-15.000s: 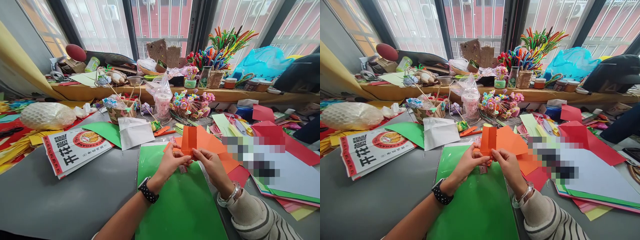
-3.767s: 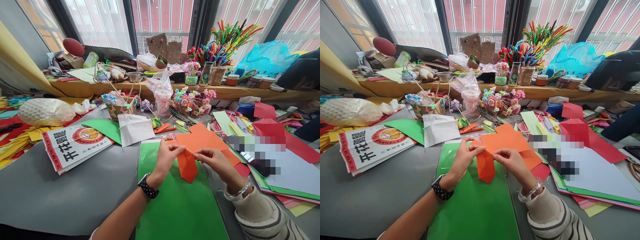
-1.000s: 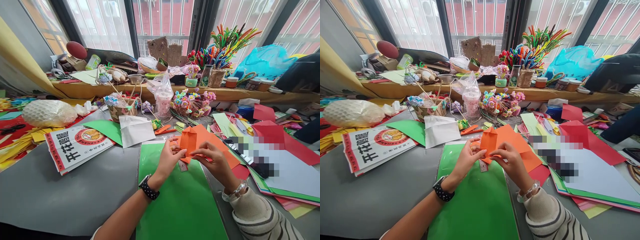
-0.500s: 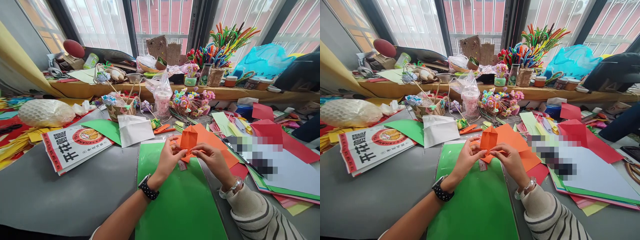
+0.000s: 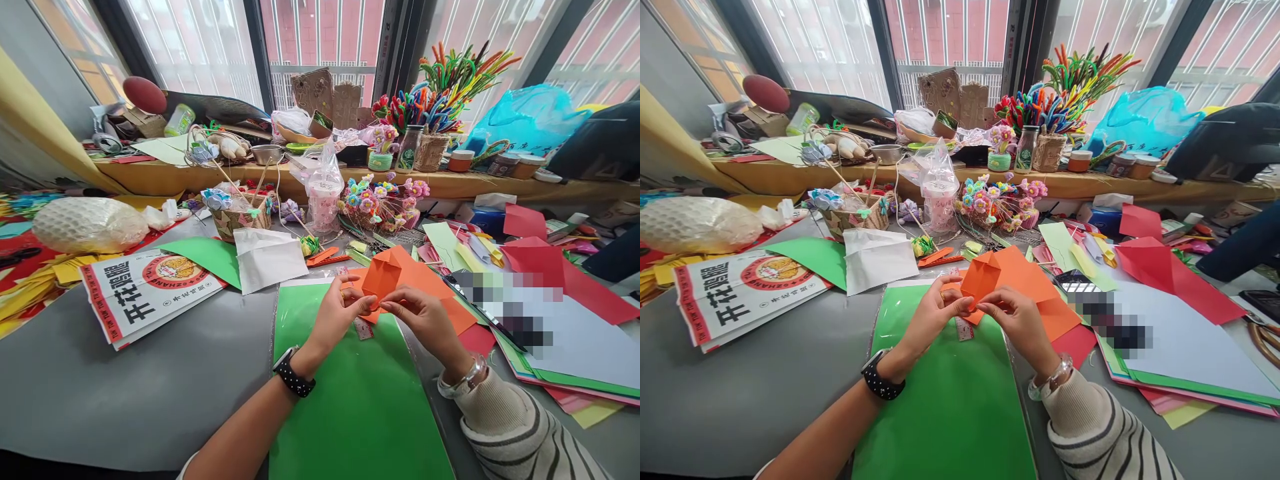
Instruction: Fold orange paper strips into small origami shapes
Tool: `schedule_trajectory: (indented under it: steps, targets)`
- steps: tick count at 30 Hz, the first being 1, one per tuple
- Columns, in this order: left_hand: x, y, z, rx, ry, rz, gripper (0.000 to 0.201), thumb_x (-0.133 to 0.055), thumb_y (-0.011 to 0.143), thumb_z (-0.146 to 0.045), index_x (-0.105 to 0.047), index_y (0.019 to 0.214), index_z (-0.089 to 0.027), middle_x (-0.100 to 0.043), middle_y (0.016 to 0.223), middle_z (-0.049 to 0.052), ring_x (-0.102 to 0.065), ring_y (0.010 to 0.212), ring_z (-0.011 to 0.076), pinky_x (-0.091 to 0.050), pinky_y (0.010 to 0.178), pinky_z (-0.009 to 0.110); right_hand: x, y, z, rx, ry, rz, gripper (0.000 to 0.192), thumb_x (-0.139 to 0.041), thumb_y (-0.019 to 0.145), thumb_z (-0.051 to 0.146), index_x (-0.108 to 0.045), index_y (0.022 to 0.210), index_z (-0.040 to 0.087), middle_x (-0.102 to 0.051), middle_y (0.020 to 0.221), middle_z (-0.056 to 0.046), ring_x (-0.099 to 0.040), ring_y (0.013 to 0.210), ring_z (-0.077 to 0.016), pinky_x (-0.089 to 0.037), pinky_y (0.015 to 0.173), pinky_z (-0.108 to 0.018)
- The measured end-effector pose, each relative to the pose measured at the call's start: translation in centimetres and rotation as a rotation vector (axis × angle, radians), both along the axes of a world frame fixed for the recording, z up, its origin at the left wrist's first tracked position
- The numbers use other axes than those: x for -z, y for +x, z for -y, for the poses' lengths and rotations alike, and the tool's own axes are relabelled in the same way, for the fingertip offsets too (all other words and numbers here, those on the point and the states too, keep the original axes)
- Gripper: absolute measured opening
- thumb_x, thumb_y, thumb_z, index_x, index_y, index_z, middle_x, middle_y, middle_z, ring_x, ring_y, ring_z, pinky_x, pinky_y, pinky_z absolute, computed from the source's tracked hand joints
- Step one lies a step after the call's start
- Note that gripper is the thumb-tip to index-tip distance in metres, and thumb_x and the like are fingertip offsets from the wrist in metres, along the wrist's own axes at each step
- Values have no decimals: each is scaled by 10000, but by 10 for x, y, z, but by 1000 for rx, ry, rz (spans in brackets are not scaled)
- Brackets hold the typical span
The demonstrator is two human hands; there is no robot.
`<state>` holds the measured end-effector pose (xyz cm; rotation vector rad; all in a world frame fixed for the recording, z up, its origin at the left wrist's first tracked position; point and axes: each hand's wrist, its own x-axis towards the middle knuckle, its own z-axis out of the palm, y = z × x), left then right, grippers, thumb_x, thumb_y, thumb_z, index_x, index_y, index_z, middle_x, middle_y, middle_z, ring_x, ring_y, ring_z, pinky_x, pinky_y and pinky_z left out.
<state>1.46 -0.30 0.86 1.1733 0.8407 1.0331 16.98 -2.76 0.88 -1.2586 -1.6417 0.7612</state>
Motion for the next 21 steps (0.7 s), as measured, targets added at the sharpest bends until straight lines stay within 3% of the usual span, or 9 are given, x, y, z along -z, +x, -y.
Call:
schedule_trajectory:
  steps: [15,21]
  targets:
    - [0,0,1,-3,-18,-29,423,-630,637,-264,-389,968,-154,-531,607,-38,-581,583,126,-456,570,240,3,0,0,-13,-35,-61,170,-526,747,325,-585,718,169,-586,718,-25,-564,672,-146,-459,603,-245]
    - [2,1,-2,-100,-8,-50,351,-574,678,-348,-421,930,-156,-569,688,6,-586,670,142,-448,561,227,4,0,0,-40,-22,13,112,-506,760,234,-566,842,188,-603,842,-39,-580,789,-162,-484,675,-278]
